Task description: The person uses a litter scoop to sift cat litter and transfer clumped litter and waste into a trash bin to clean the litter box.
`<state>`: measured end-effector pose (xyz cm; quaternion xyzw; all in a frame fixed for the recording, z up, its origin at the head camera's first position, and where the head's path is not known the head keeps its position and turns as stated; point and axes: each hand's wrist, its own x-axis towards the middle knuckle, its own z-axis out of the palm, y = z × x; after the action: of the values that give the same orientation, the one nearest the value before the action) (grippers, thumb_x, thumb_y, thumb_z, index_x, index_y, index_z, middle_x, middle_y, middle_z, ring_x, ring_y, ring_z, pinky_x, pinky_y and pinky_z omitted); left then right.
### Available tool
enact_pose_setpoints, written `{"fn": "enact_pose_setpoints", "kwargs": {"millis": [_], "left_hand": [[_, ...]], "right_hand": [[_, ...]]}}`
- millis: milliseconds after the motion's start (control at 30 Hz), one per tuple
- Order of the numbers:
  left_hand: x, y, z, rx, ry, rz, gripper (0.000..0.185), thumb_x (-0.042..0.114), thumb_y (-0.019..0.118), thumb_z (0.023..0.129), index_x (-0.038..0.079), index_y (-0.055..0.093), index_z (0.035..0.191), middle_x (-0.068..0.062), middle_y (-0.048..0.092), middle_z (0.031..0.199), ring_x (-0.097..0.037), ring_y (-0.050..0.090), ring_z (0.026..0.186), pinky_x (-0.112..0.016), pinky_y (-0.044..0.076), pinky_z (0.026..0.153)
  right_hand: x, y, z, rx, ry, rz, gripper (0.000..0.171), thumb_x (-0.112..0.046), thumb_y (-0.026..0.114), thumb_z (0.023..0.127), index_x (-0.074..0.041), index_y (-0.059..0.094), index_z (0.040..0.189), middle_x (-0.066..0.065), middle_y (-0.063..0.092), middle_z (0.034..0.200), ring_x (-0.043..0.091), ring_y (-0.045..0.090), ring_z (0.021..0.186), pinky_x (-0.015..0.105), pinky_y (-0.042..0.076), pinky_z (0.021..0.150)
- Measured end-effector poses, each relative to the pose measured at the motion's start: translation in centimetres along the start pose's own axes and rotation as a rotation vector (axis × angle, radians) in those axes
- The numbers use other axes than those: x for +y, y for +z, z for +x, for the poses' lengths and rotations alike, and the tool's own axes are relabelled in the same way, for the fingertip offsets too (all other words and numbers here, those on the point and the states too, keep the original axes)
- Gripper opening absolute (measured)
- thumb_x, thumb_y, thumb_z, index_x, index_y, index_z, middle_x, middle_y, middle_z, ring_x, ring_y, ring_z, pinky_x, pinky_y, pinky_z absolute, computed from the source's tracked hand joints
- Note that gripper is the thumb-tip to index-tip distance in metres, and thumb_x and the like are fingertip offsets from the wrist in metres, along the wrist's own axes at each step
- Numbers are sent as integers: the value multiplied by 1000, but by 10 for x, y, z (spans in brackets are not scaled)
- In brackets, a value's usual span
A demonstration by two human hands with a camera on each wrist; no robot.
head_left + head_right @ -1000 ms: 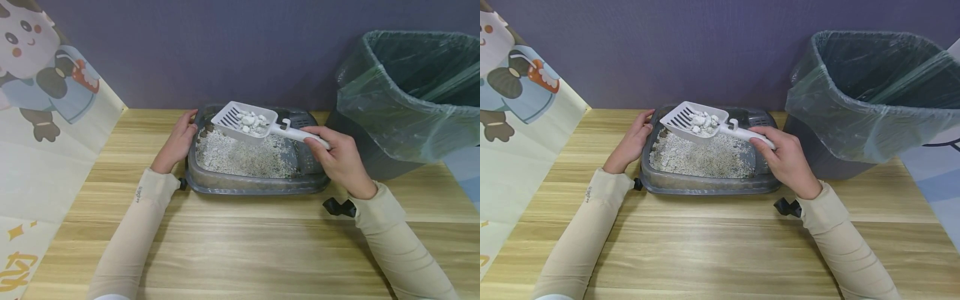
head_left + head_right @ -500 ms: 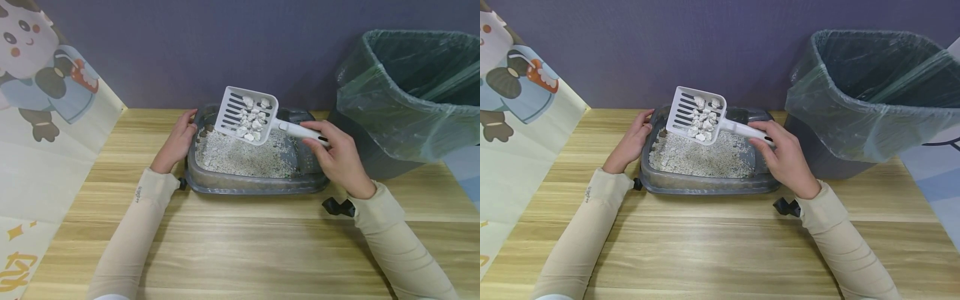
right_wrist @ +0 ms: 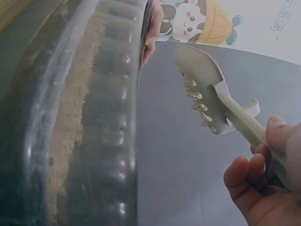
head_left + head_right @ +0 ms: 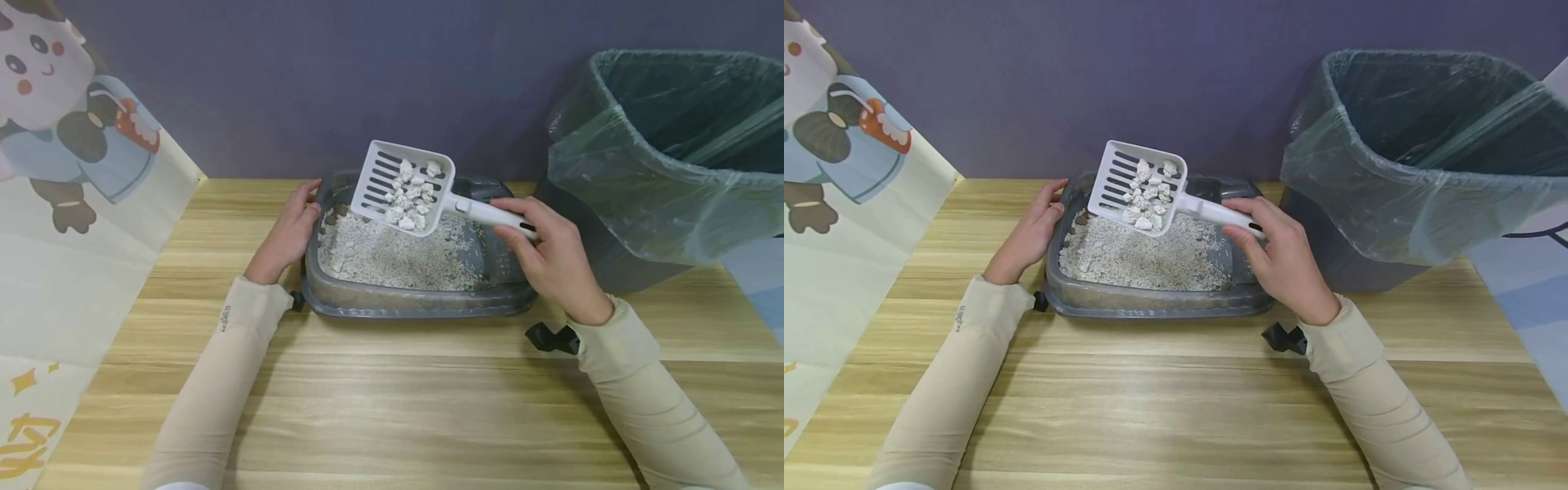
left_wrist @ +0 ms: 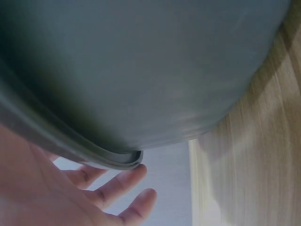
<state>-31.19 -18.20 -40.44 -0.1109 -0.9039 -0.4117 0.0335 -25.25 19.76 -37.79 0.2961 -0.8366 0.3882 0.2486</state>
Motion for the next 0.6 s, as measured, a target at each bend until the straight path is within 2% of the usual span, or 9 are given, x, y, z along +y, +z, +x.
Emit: {"fn": "enact_pose_setpoints", "kwargs": {"millis": [300, 500, 600], "left_hand": [[7, 4, 4, 0, 18, -4, 52, 21, 29, 99, 6, 25, 148, -23, 37, 134, -35, 38, 118, -52, 30, 98], [7, 7, 5, 3, 18, 5, 52, 21, 28, 98, 5, 25, 148, -24, 38, 133, -37, 39, 118, -53, 29, 99], [5, 6, 3, -3, 10, 4, 53, 21, 28, 99, 6, 24, 149, -24, 36, 134, -37, 38, 119, -54, 29, 99]], "right_hand": [[-11, -12, 2, 59, -17, -25, 41, 7, 67, 81, -2, 62, 120, 5, 58, 80, 6, 47, 61, 21, 33, 51], [-31, -39, 14, 97, -86, -69, 41, 8, 67, 82, 0, 61, 121, 6, 61, 75, 3, 47, 59, 17, 36, 54], [-41, -58, 22, 113, -132, -132, 35, 0, 66, 86, 1, 61, 121, 7, 61, 75, 0, 46, 60, 16, 36, 55]]}}
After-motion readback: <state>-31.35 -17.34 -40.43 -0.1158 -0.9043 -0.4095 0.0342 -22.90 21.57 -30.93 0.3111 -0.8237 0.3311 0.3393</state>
